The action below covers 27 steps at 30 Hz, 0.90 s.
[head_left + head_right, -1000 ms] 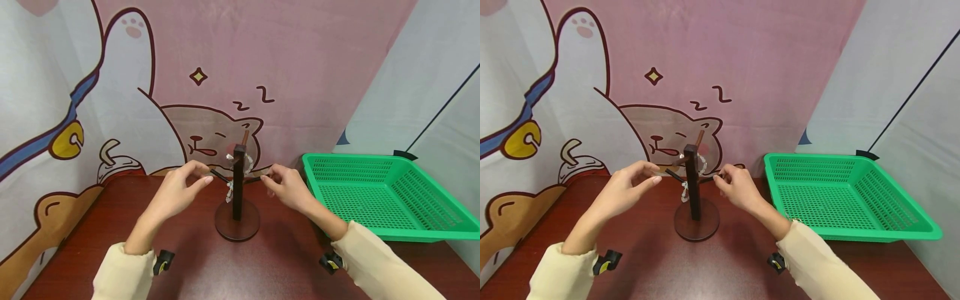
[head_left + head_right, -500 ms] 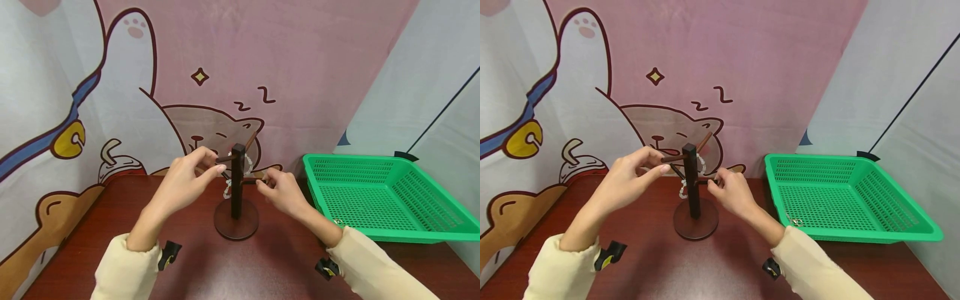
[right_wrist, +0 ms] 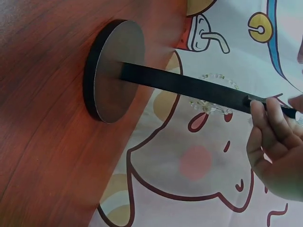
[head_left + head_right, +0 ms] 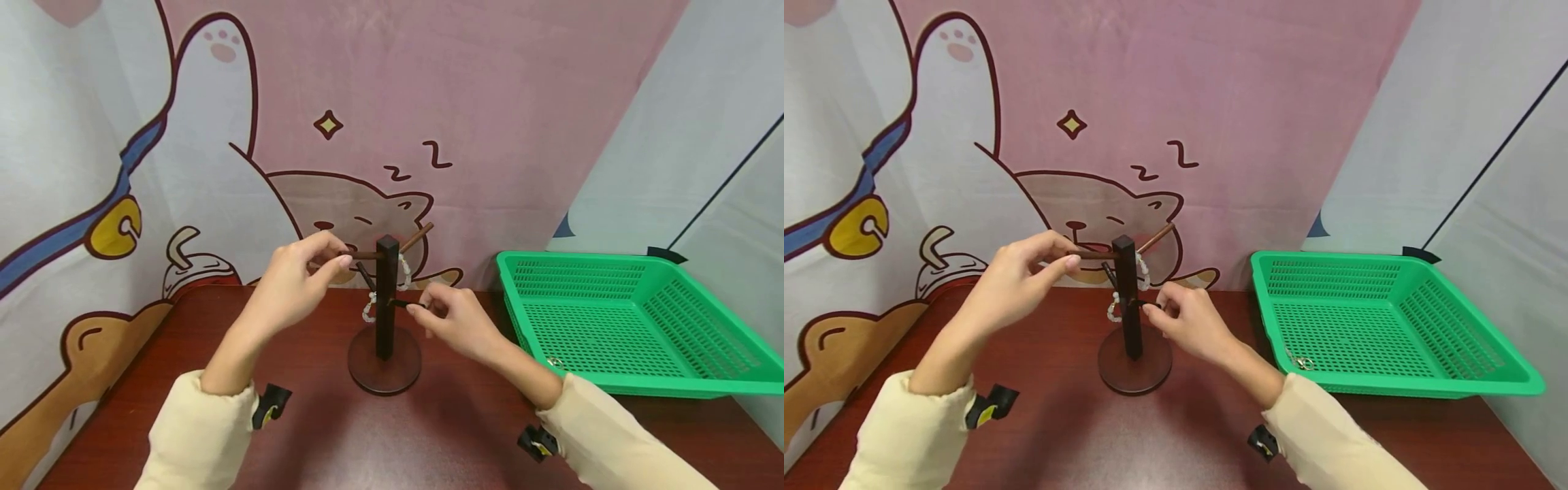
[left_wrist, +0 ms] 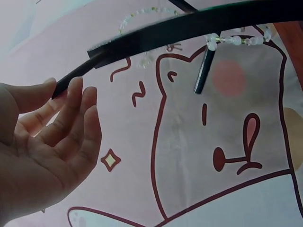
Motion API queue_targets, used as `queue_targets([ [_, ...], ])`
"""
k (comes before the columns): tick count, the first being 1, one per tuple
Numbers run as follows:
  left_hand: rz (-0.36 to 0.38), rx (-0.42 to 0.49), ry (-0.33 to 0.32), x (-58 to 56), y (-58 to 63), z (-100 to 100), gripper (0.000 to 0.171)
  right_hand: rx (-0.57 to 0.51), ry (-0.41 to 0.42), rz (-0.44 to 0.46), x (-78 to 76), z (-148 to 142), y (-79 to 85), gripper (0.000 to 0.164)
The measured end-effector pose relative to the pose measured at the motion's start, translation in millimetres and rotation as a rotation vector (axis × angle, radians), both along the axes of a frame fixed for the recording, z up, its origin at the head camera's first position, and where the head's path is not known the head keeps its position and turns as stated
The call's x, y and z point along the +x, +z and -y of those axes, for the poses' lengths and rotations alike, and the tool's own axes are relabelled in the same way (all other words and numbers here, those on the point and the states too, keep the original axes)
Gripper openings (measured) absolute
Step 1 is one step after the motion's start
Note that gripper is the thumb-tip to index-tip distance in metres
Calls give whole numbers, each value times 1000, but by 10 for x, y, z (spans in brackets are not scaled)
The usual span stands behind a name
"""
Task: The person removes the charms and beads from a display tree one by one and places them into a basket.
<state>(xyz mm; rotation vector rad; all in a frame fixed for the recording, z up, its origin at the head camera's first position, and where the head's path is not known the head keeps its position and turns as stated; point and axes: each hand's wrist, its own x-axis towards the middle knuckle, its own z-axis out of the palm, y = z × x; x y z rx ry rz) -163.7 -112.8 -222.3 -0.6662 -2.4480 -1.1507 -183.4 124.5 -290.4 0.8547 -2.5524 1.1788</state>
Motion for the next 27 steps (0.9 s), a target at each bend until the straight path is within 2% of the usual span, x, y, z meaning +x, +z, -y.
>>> queue_targets([
  [6, 33, -38, 6, -98, 46, 95, 6, -5, 134, 76, 8, -19, 13, 12],
  [11, 81, -47, -3, -164, 82, 142, 7, 6, 179, 134, -5, -55, 13, 11],
  [17, 136, -50, -16, -229, 105, 169, 10, -2, 183, 190, -52, -92, 29, 10],
  [27, 198, 0, -45, -281, 108, 203, 11, -8, 148, 165, -206, -111, 63, 11],
])
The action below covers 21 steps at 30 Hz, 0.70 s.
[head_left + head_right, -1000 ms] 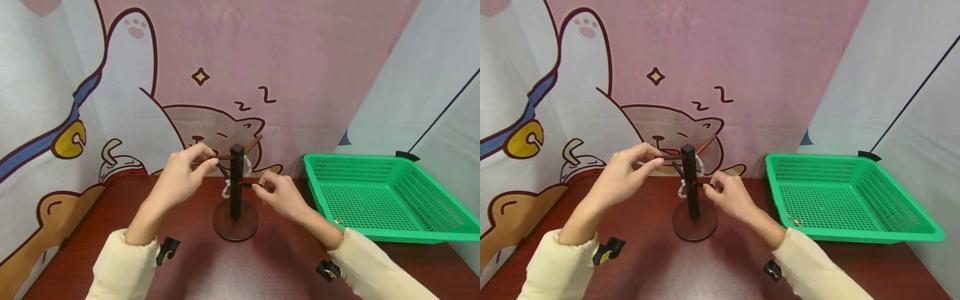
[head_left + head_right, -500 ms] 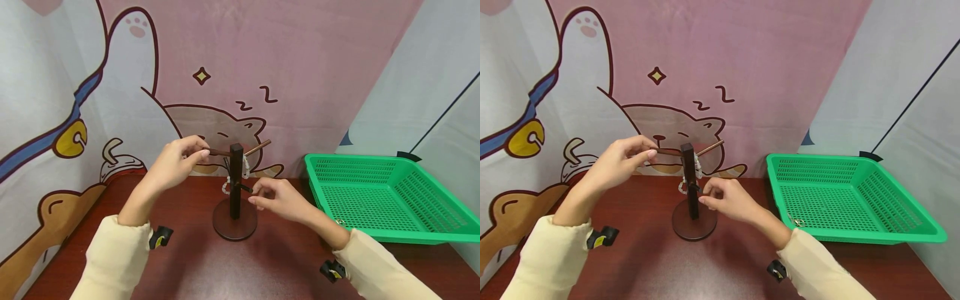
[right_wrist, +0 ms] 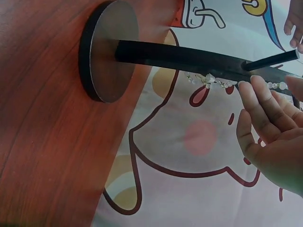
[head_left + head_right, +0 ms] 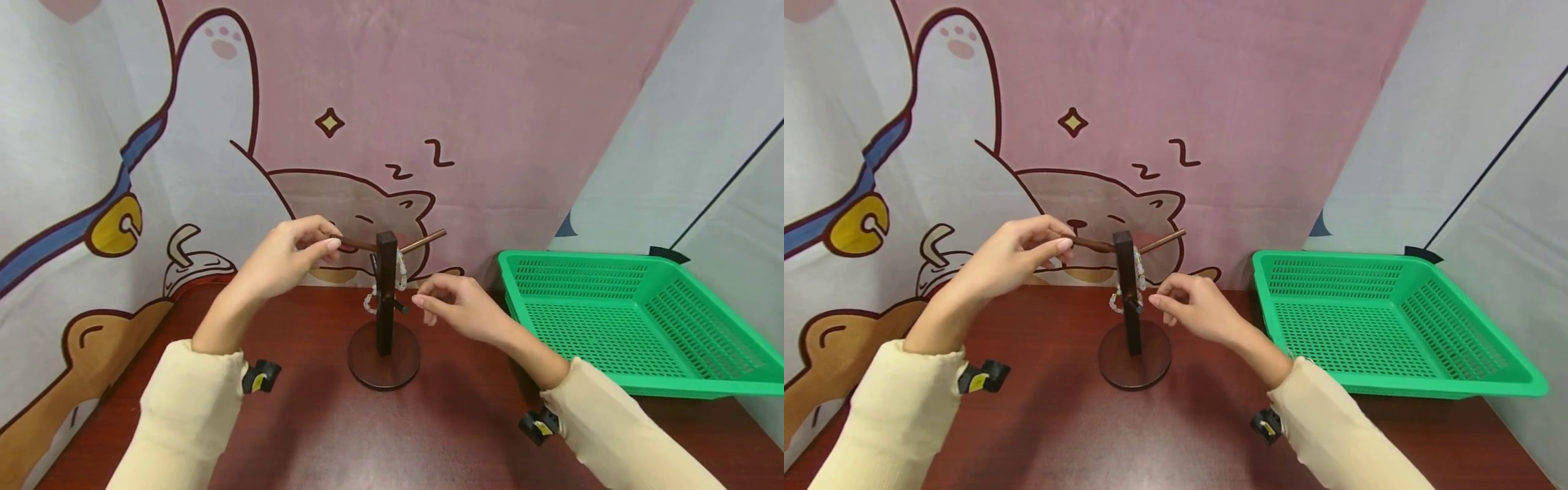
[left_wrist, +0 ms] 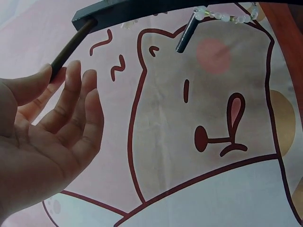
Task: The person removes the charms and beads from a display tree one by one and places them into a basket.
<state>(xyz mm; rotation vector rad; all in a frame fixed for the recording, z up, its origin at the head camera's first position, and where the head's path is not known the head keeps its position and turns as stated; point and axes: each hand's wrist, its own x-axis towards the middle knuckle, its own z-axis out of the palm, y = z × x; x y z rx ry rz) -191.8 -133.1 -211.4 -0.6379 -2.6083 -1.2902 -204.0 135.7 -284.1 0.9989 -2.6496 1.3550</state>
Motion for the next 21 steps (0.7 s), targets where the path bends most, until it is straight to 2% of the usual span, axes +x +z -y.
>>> queue_targets([
  [11, 0, -13, 4, 3, 19, 5, 12, -49, 16, 25, -103, 150, 50, 16],
  [21, 1, -26, 8, 3, 16, 5, 12, -45, 0, -33, -102, 227, 94, 4],
])
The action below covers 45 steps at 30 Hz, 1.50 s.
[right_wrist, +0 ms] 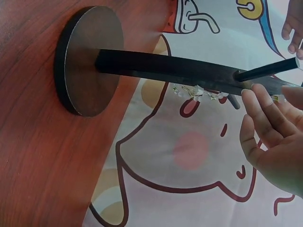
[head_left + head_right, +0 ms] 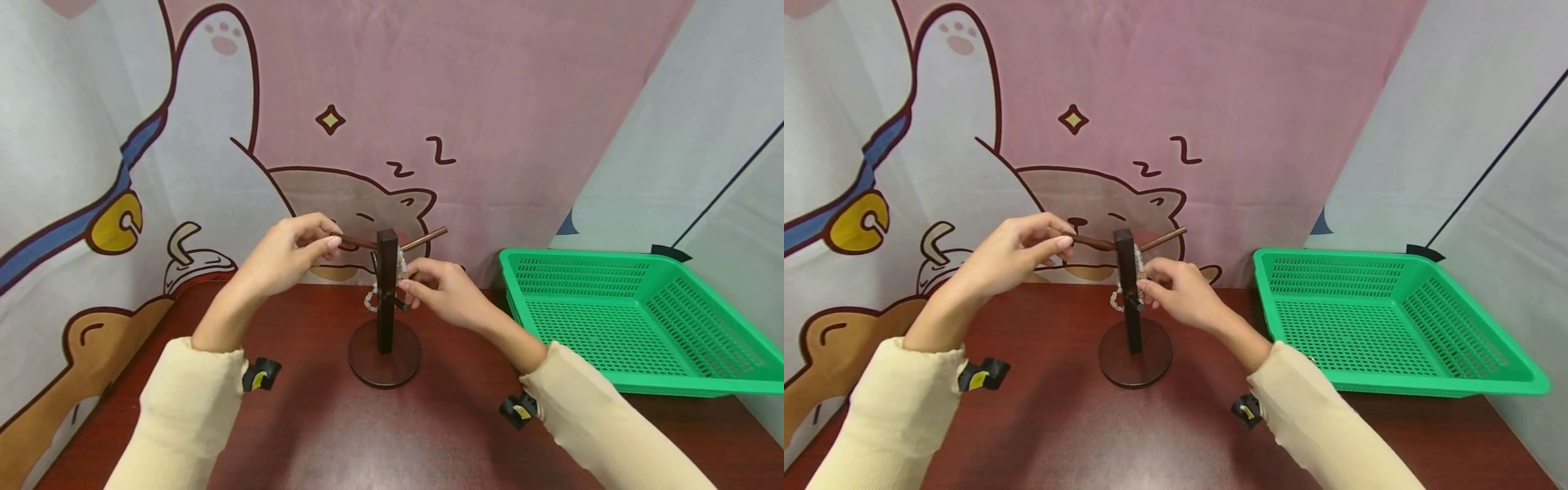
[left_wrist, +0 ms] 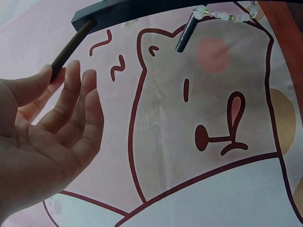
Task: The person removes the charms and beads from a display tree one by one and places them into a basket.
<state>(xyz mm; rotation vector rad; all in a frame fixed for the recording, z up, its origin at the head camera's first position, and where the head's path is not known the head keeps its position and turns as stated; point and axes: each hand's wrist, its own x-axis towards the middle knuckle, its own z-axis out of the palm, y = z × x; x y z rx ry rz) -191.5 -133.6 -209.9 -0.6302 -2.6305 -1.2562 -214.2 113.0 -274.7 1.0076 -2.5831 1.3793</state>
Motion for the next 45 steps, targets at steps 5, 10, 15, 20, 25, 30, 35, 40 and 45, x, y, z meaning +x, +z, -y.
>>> queue_targets([
  [5, 0, 7, -3, -4, 0, -2, 12, 0, -18, -14, -11, -36, 23, 6],
  [10, 3, 7, -4, -1, -2, -2, 12, 1, -29, -26, -21, -85, 51, 7],
  [15, -8, -1, -1, 2, -7, -2, 12, -6, -29, -37, -31, -119, 76, 6],
  [20, -11, -6, 2, 4, -12, -3, 11, -2, -33, -38, -29, -147, 115, 7],
  [25, -13, -5, 2, 2, -15, -6, 11, 6, -41, -40, -45, -181, 152, 7],
  [30, -5, -3, 4, 2, -18, -8, 12, 15, -52, -56, -64, -214, 184, 8],
  [35, -3, 3, 5, 0, -23, -10, 12, 38, -79, -84, -80, -262, 218, 8],
  [40, -1, 3, 6, -2, -26, -10, 12, 64, -120, -90, -93, -312, 248, 7],
  [45, 2, 2, 10, -2, -28, -9, 11, 67, -131, -66, -107, -359, 264, 8],
])
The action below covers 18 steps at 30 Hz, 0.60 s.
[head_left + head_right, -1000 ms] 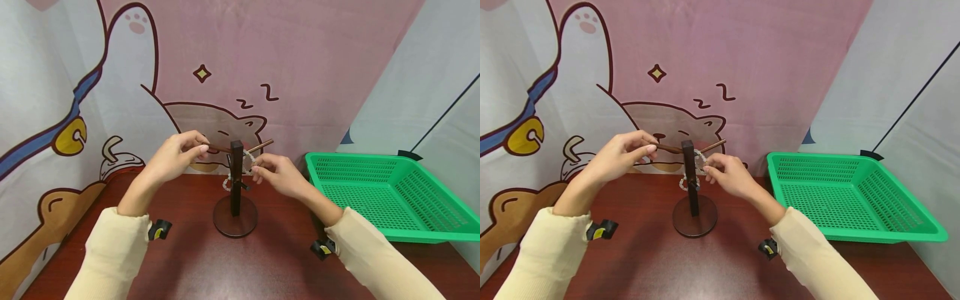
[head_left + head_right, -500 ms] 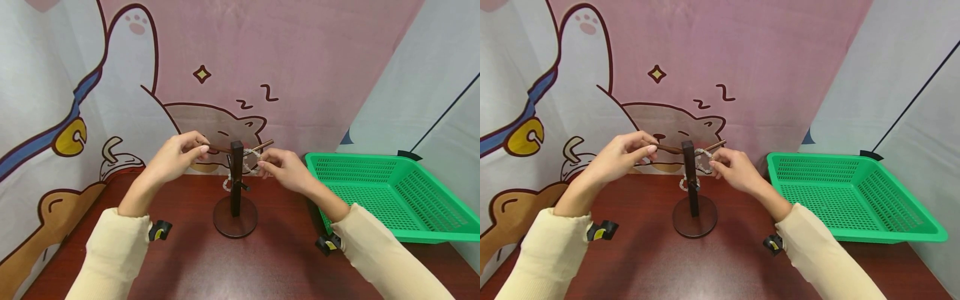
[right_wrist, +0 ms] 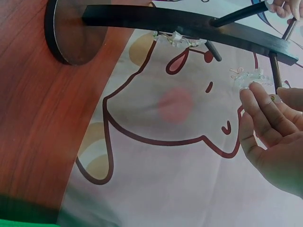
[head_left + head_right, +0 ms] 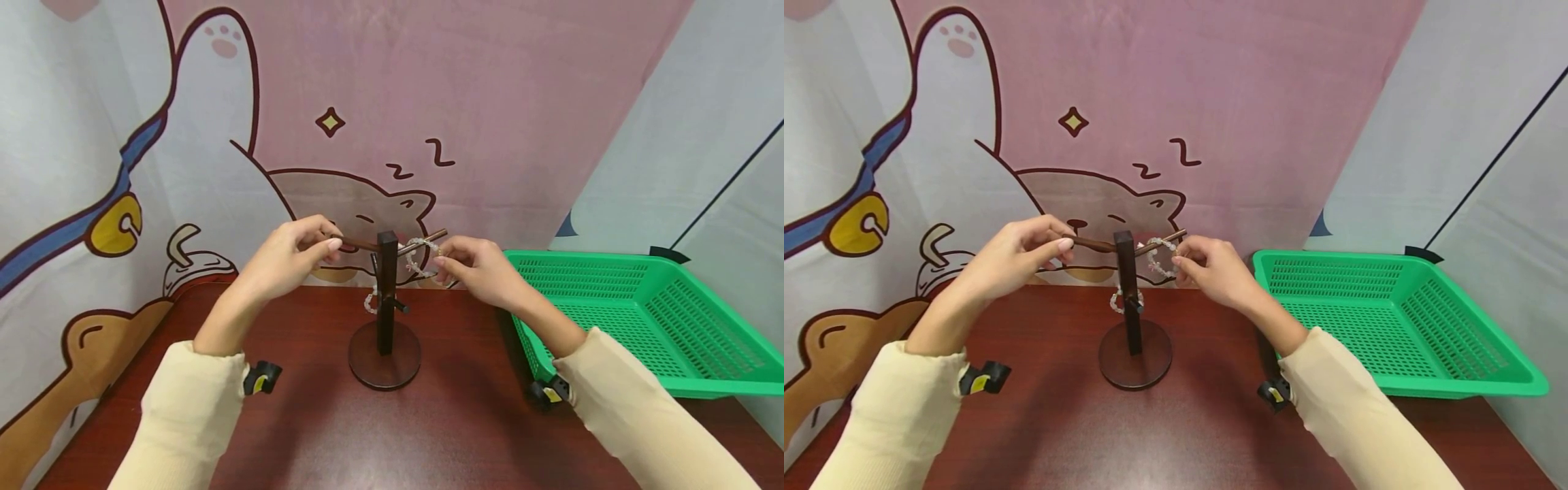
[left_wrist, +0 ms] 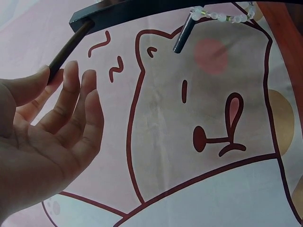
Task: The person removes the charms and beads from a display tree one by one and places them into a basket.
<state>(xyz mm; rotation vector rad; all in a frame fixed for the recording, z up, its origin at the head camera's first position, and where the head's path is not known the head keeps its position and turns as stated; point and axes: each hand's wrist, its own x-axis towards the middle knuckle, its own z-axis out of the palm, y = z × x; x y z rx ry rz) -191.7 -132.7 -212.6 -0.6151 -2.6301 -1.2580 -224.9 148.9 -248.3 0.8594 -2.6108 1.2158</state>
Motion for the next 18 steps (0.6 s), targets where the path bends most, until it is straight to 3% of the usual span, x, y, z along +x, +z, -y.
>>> queue_targets([
  [18, 4, -3, 0, 3, -2, 3, 12, 21, -70, -23, -2, -185, 67, 7],
])
